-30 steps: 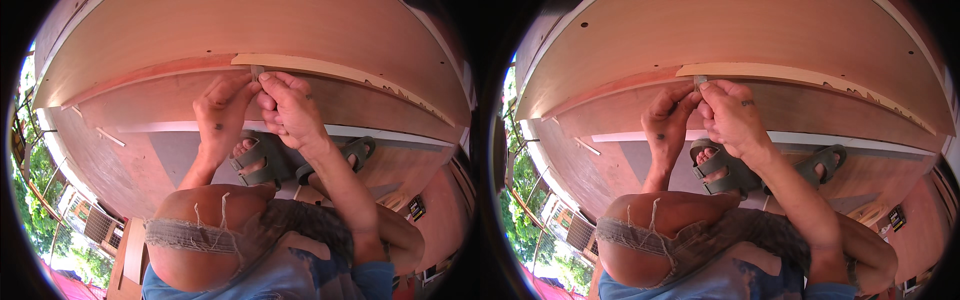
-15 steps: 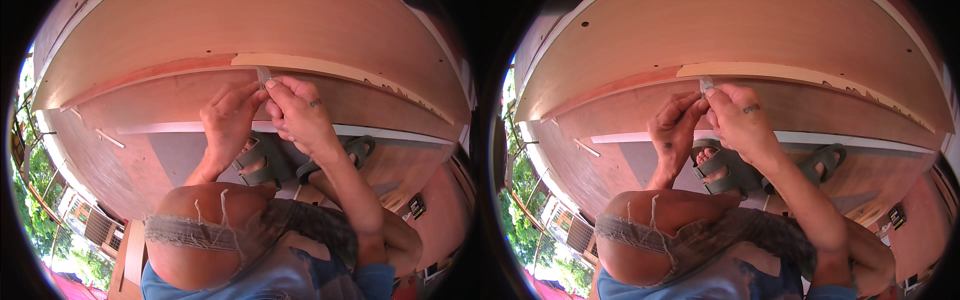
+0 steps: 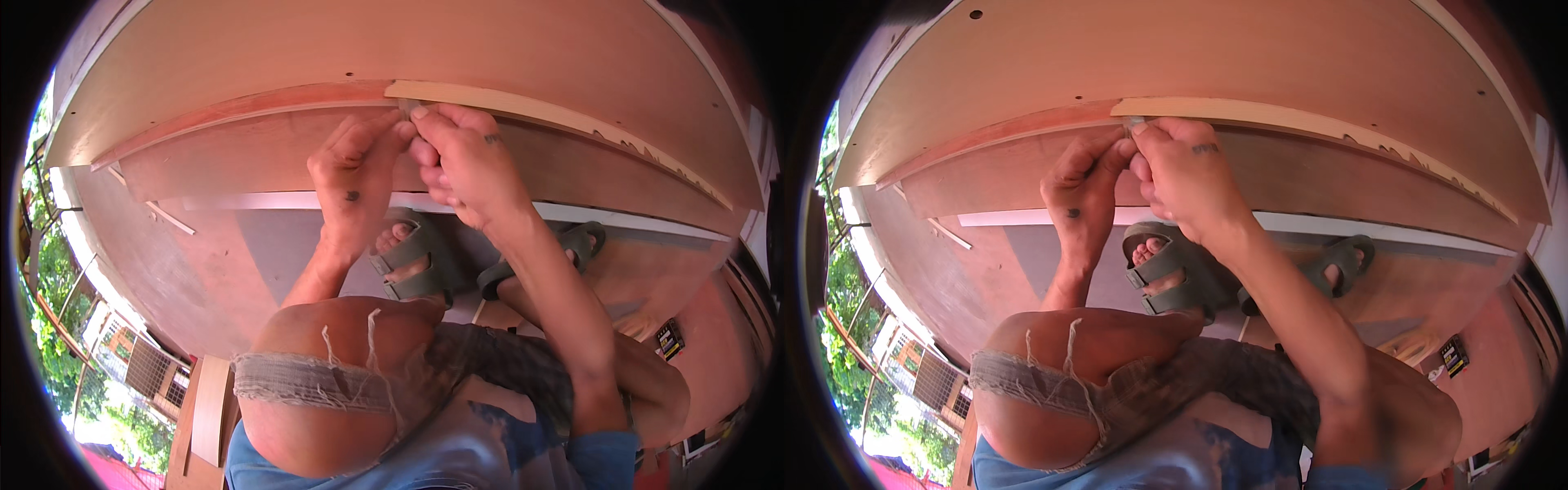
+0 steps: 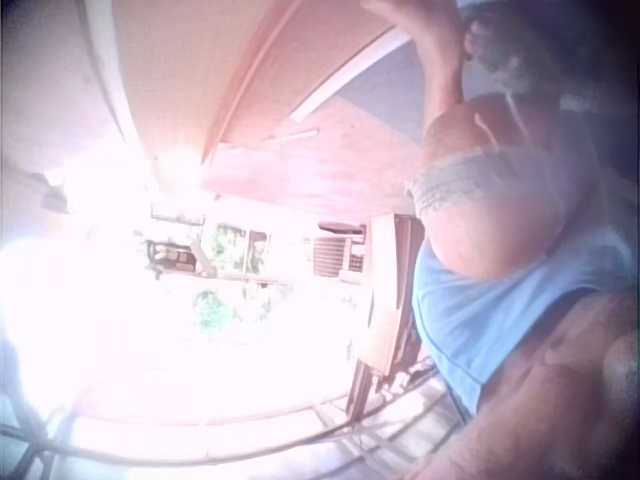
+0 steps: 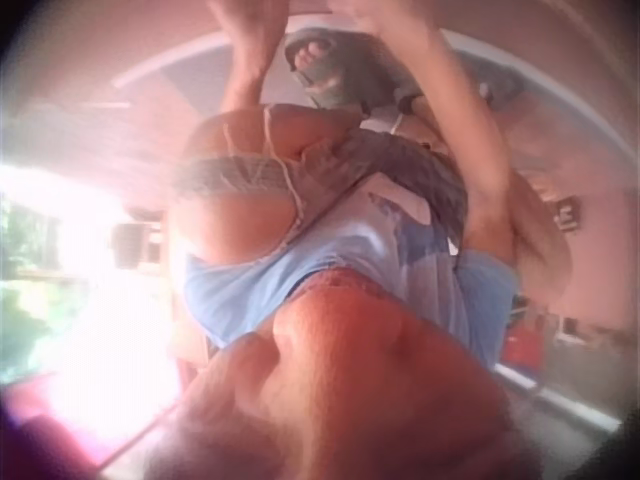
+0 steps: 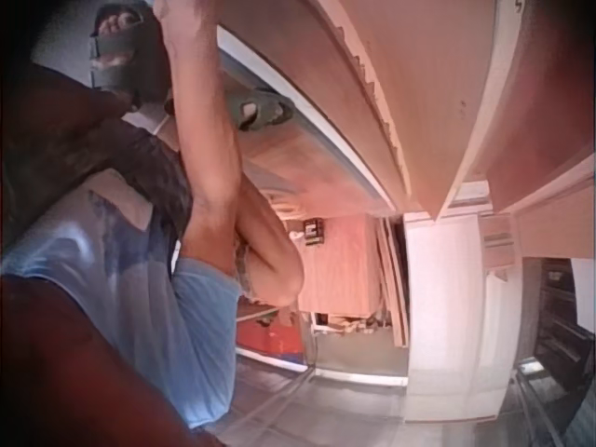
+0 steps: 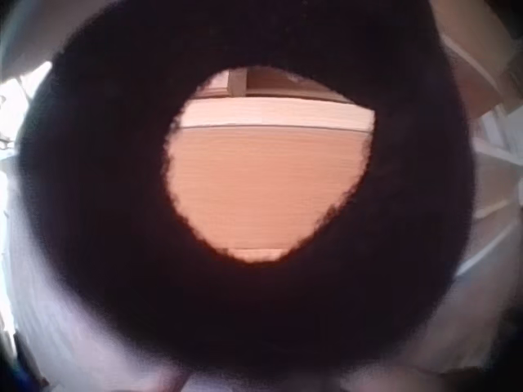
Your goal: The person is assembling a wooden structure by fitting thin wooden strips into grooves on a larger curved wooden panel. They use a small metal tool to adjust and secure the strips in place.
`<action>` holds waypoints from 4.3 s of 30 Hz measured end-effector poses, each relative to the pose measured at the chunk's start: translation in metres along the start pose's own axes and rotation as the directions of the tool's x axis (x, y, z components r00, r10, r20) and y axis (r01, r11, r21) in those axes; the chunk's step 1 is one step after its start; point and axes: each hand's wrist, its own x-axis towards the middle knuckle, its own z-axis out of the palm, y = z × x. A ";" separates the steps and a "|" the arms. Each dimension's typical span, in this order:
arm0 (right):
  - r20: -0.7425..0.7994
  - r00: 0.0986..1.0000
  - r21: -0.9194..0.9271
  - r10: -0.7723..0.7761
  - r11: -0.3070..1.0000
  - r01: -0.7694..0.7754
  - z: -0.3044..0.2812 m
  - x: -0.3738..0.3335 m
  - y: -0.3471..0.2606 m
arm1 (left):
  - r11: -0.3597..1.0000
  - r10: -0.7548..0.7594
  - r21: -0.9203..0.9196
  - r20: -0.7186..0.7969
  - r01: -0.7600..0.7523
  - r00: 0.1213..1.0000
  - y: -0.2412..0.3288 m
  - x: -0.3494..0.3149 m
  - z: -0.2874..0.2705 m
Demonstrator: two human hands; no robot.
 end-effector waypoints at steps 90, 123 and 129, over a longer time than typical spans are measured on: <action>-0.444 0.176 -0.872 -0.878 0.469 0.140 0.006 -0.387 0.036 | -0.237 0.352 -0.396 0.816 -0.887 -0.458 0.214 0.173 0.309; 0.231 0.845 -0.942 -0.482 0.107 0.318 -0.047 -0.262 -0.164 | 0.179 0.599 0.547 0.599 -0.818 0.531 0.234 0.268 -0.013; 0.233 0.861 -0.949 -0.452 0.088 0.303 -0.032 -0.259 -0.141 | 0.200 0.589 0.538 0.602 -0.819 0.539 0.231 0.271 -0.015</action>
